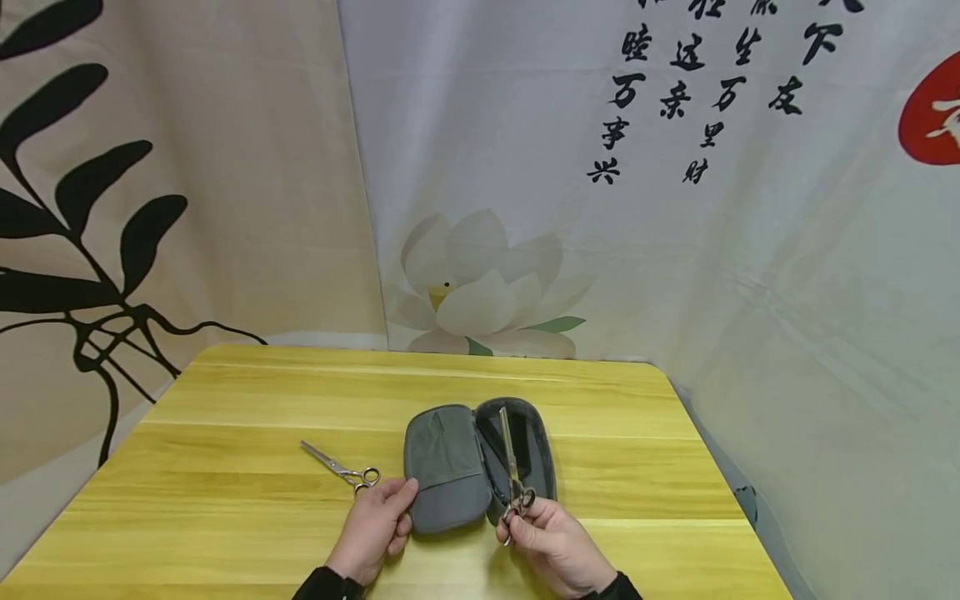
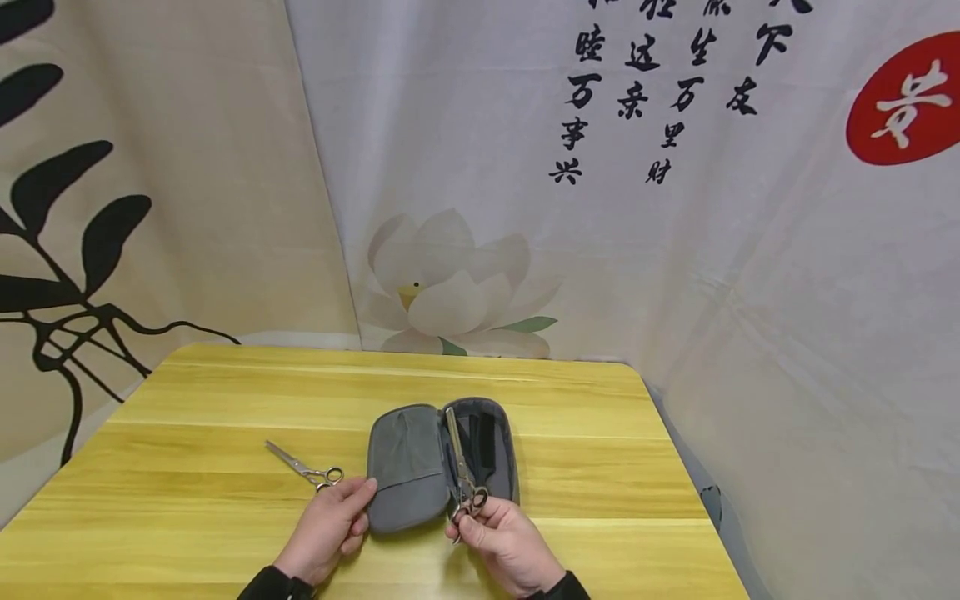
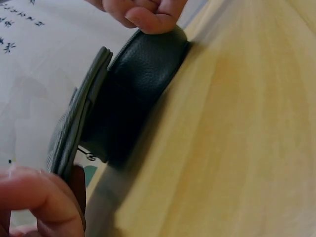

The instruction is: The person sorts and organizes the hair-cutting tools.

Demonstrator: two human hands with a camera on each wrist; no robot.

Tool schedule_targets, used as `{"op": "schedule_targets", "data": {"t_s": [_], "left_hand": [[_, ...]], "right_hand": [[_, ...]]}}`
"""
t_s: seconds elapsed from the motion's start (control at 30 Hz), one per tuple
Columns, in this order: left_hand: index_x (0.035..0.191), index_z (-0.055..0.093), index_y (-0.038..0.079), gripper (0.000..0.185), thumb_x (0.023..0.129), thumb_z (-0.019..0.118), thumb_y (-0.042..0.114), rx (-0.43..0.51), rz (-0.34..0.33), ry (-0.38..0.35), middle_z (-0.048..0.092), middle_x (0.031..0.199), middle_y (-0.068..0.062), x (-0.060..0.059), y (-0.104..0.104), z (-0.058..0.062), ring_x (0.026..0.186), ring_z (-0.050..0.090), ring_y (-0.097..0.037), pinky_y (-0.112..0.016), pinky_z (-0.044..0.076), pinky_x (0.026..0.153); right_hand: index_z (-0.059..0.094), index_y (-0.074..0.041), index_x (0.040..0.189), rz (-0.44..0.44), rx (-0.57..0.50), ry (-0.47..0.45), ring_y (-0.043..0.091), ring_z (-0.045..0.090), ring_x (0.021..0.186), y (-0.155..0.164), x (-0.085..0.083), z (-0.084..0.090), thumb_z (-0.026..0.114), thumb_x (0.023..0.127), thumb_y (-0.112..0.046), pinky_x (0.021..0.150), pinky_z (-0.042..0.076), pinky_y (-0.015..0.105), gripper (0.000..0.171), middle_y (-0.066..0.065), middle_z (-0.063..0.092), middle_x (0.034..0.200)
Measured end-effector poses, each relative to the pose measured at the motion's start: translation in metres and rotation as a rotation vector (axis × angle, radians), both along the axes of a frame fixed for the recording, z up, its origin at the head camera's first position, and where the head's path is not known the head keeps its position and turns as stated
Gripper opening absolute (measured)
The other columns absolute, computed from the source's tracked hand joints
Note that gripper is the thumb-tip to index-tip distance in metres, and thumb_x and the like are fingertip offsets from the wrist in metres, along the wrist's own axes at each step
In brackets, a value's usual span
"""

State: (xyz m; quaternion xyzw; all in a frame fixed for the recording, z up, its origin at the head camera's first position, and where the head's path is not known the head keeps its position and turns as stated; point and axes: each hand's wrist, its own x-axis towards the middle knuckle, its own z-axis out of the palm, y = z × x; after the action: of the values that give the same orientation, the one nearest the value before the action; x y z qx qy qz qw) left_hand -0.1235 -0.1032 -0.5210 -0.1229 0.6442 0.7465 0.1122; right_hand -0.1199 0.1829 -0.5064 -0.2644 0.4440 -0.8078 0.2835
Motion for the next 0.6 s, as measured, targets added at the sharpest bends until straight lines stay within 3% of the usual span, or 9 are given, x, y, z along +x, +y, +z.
{"op": "schedule_targets", "data": {"t_s": [0.2, 0.33, 0.6], "left_hand": [[0.119, 0.05, -0.003, 0.029, 0.111, 0.061, 0.023, 0.085, -0.135, 0.01, 0.056, 0.063, 0.002, -0.0011, 0.0026, -0.0087, 0.051, 0.052, -0.004, -0.019, 0.047, 0.044], [0.114, 0.049, 0.002, 0.025, 0.111, 0.061, 0.024, 0.166, -0.203, 0.015, 0.062, 0.065, 0.001, -0.0004, 0.0026, -0.0111, 0.055, 0.062, -0.005, -0.021, 0.054, 0.049], [0.117, 0.044, 0.003, 0.026, 0.113, 0.057, 0.025, 0.234, -0.245, 0.027, 0.066, 0.071, 0.0, 0.0028, 0.0022, -0.0109, 0.061, 0.066, -0.007, -0.022, 0.058, 0.055]], "right_hand": [[0.075, -0.022, 0.113, -0.001, -0.018, -0.022, 0.002, 0.072, 0.106, -0.0012, 0.0016, -0.0026, 0.051, 0.113, -0.006, 0.096, 0.053, 0.02, 0.028, -0.012, 0.078, 0.111], [0.073, -0.022, 0.113, -0.003, -0.047, -0.039, 0.003, 0.073, 0.107, -0.0022, 0.0018, -0.0051, 0.051, 0.112, -0.006, 0.097, 0.055, 0.021, 0.027, -0.012, 0.077, 0.114], [0.075, -0.02, 0.113, -0.079, -0.044, -0.017, 0.002, 0.073, 0.105, -0.0042, 0.0002, -0.0056, 0.049, 0.112, -0.002, 0.094, 0.057, 0.021, 0.032, -0.01, 0.079, 0.11]]}}
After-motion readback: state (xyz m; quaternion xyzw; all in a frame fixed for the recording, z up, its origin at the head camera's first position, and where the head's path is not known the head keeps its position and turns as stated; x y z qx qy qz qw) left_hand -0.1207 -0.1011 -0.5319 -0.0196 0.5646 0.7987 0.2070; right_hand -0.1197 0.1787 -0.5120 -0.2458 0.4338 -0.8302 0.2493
